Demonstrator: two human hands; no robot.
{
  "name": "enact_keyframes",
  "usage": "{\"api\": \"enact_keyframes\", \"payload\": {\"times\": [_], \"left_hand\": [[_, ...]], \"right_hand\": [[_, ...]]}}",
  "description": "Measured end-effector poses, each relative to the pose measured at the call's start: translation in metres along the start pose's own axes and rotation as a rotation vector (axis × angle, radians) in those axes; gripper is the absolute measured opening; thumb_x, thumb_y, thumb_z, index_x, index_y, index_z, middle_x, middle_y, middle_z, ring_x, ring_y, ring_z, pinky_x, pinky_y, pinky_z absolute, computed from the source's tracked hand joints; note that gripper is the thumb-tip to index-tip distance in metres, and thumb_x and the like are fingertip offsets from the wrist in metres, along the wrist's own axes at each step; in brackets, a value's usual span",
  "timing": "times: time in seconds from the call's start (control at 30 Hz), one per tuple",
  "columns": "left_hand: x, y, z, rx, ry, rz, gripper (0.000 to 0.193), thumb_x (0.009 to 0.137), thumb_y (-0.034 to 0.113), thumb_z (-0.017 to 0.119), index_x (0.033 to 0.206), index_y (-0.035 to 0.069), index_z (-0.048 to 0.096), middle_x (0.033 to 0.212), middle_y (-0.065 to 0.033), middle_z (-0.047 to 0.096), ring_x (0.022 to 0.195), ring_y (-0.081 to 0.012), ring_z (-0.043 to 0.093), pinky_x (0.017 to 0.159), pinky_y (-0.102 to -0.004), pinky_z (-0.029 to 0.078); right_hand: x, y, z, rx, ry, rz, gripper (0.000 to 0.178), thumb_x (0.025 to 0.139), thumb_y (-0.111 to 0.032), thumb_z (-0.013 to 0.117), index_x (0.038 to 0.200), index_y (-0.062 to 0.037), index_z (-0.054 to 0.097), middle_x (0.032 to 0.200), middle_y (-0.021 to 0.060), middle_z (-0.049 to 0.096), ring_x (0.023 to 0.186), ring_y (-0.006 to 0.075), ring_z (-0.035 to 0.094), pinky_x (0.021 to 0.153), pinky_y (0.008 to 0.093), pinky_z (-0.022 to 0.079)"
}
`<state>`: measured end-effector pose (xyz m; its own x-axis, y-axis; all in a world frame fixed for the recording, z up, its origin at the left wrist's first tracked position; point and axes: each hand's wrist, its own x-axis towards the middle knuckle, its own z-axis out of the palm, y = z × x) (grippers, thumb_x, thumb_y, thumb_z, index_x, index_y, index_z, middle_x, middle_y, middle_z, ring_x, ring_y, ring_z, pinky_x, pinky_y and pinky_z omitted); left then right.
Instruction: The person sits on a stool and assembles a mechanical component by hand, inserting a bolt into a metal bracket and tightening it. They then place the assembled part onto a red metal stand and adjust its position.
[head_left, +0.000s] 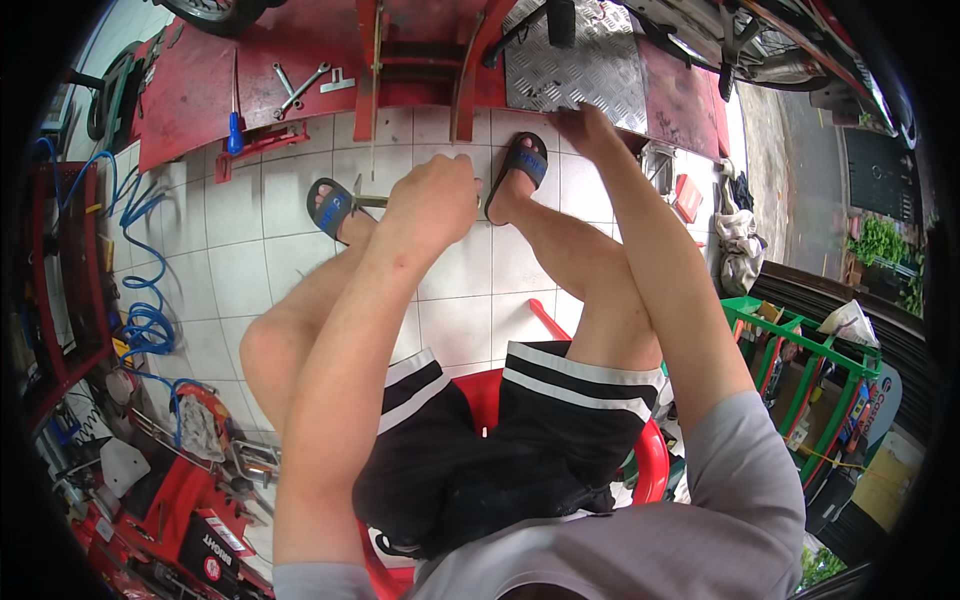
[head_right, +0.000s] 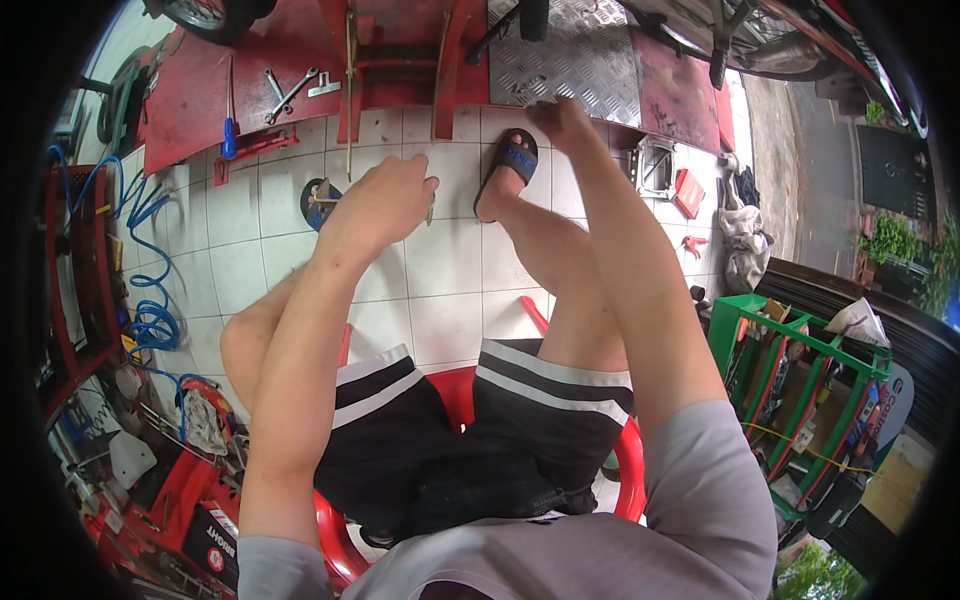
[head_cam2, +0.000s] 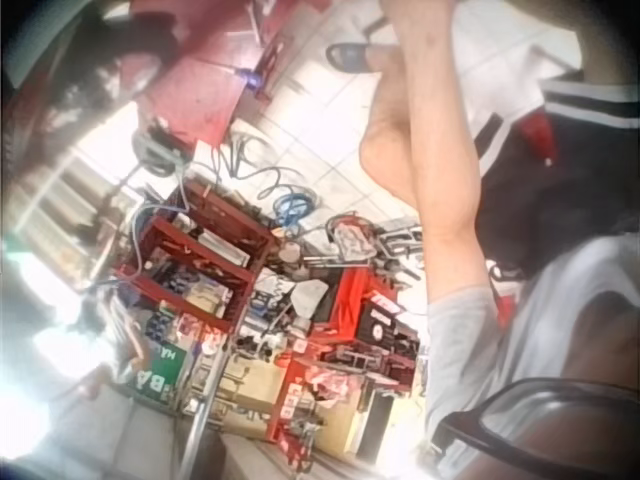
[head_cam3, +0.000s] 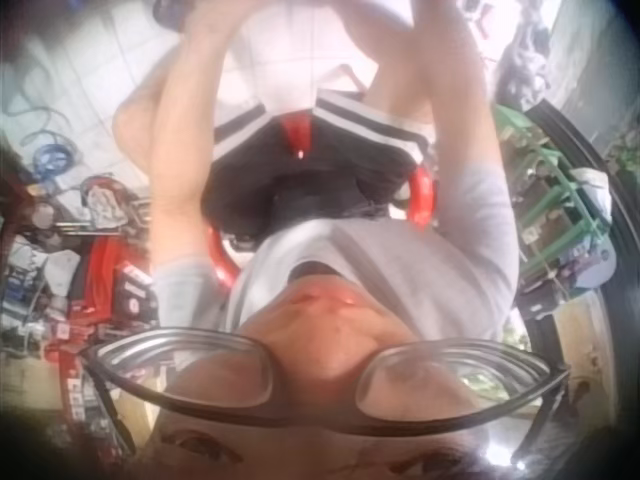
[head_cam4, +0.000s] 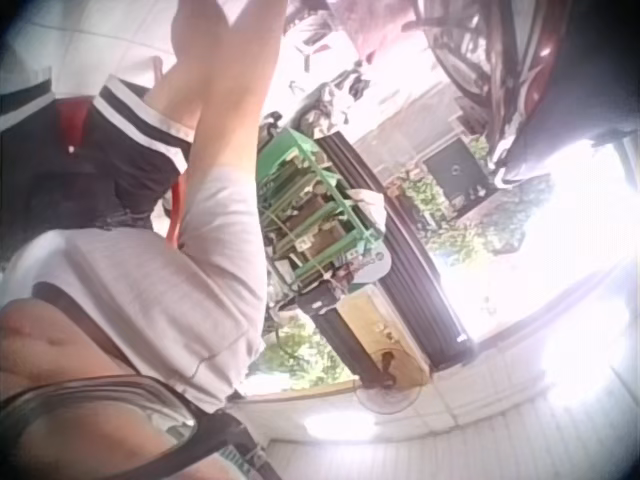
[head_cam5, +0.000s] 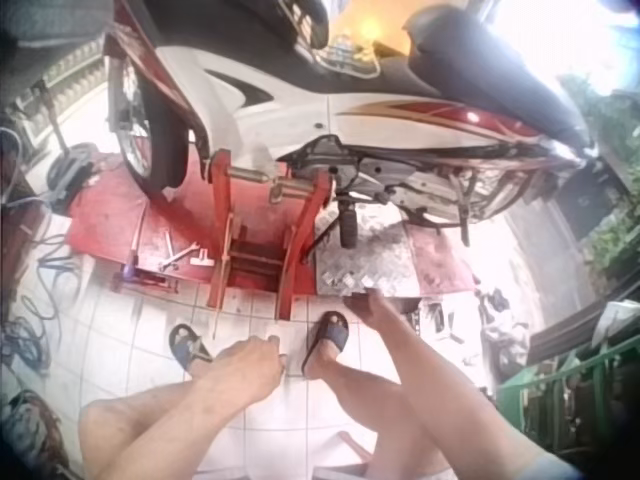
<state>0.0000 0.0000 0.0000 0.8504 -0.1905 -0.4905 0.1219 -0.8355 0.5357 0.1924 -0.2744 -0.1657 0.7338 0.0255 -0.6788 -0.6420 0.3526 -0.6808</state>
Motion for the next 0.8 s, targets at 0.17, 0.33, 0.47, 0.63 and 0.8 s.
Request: {"api": "enact_keyframes", "payload": {"times": [0.17, 0.33, 0.47, 0.63, 0.8], "left_hand": [[0.004, -0.004, 0.0, 0.029, 0.089, 0.031, 0.031, 0.096, 0.023, 0.044, 0.106, -0.003, 0.057, 0.097, -0.0234, 0.062, 0.091, -0.0395, 0.063, 0.079, -0.0485, 0.051], [-0.001, 0.0, -0.005, -0.008, -0.015, -0.034, 0.031, 0.096, 0.022, 0.043, 0.107, -0.004, 0.056, 0.101, -0.0209, 0.062, 0.086, -0.0391, 0.064, 0.076, -0.0479, 0.052], [0.002, -0.004, -0.003, -0.032, -0.026, -0.016, 0.031, 0.096, 0.022, 0.042, 0.11, -0.003, 0.055, 0.102, -0.0206, 0.063, 0.09, -0.0398, 0.063, 0.078, -0.0476, 0.051], [0.0, -0.033, -0.012, -0.076, 0.073, -0.071, 0.024, 0.086, 0.014, 0.052, 0.096, -0.002, 0.065, 0.102, -0.0254, 0.064, 0.098, -0.0379, 0.062, 0.083, -0.045, 0.05], [0.003, -0.039, -0.027, 0.029, 0.06, -0.014, 0.029, 0.091, 0.02, 0.046, 0.103, -0.002, 0.061, 0.104, -0.0233, 0.064, 0.096, -0.042, 0.06, 0.082, -0.0488, 0.047]], "right_hand": [[0.004, -0.045, -0.004, 0.246, -0.109, -0.03, 0.048, 0.098, -0.024, 0.038, 0.13, 0.0117, 0.032, 0.126, 0.0288, 0.043, 0.114, 0.0442, 0.049, 0.102, 0.0542, 0.043], [-0.023, -0.044, 0.008, -0.284, 0.09, -0.216, 0.048, 0.095, -0.028, 0.045, 0.133, 0.001, 0.04, 0.125, 0.0187, 0.052, 0.107, 0.033, 0.056, 0.093, 0.0449, 0.05], [-0.073, -0.048, 0.019, -0.841, -0.254, 0.006, 0.037, 0.093, -0.029, 0.047, 0.117, -0.002, 0.055, 0.114, 0.0125, 0.06, 0.1, 0.0276, 0.061, 0.086, 0.0427, 0.053], [-0.24, 0.008, 0.102, -2.131, -1.121, -0.058, 0.033, 0.091, -0.029, 0.048, 0.102, -0.0021, 0.063, 0.097, 0.0162, 0.065, 0.087, 0.0286, 0.062, 0.078, 0.0403, 0.052], [-0.374, 0.105, 0.055, -1.86, -1.169, 0.294, 0.04, 0.088, -0.03, 0.05, 0.083, 0.0068, 0.066, 0.084, 0.0258, 0.065, 0.081, 0.0411, 0.064, 0.078, 0.0469, 0.051]]}}
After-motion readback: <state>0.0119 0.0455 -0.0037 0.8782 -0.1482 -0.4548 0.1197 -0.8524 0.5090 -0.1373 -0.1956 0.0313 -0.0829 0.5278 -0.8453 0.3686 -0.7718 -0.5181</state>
